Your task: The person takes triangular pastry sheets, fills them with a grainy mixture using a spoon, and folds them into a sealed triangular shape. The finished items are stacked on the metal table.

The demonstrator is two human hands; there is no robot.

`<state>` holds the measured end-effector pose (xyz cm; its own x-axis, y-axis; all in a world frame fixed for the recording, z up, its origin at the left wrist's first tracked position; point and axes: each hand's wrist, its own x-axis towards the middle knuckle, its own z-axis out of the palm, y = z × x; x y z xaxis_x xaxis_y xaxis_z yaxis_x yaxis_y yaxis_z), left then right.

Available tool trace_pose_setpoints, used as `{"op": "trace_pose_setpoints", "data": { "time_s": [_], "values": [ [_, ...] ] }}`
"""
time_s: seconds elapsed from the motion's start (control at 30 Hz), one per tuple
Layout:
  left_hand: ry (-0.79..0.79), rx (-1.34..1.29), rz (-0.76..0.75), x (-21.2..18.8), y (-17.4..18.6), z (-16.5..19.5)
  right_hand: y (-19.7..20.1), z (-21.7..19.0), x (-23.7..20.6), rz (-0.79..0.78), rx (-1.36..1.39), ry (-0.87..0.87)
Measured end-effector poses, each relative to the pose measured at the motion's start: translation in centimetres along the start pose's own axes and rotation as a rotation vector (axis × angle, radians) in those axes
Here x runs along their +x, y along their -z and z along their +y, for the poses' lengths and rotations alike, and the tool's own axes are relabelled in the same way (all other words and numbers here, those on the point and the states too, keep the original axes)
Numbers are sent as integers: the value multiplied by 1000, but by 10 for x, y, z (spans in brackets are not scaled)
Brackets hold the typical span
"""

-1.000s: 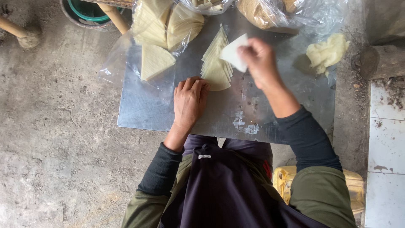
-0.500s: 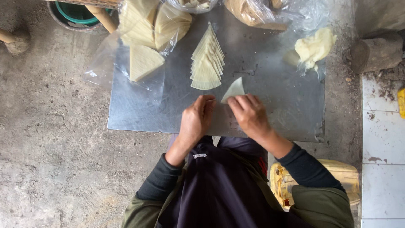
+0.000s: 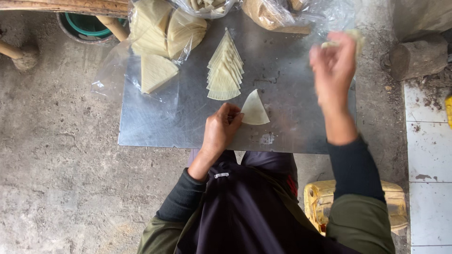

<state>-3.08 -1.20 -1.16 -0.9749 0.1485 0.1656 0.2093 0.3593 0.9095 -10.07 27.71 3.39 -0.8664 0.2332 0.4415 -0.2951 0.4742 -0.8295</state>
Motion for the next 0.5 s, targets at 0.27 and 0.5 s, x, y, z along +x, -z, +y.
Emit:
{"op": "trace_pose_setpoints", "data": {
  "time_s": [0.27, 0.5],
  "values": [
    [16, -20, 52, -2, 2, 3, -47, 34, 66, -54, -11, 220],
    [15, -13, 51, -4, 1, -1, -46, 51, 72, 123, 247, -86]
  ]
}}
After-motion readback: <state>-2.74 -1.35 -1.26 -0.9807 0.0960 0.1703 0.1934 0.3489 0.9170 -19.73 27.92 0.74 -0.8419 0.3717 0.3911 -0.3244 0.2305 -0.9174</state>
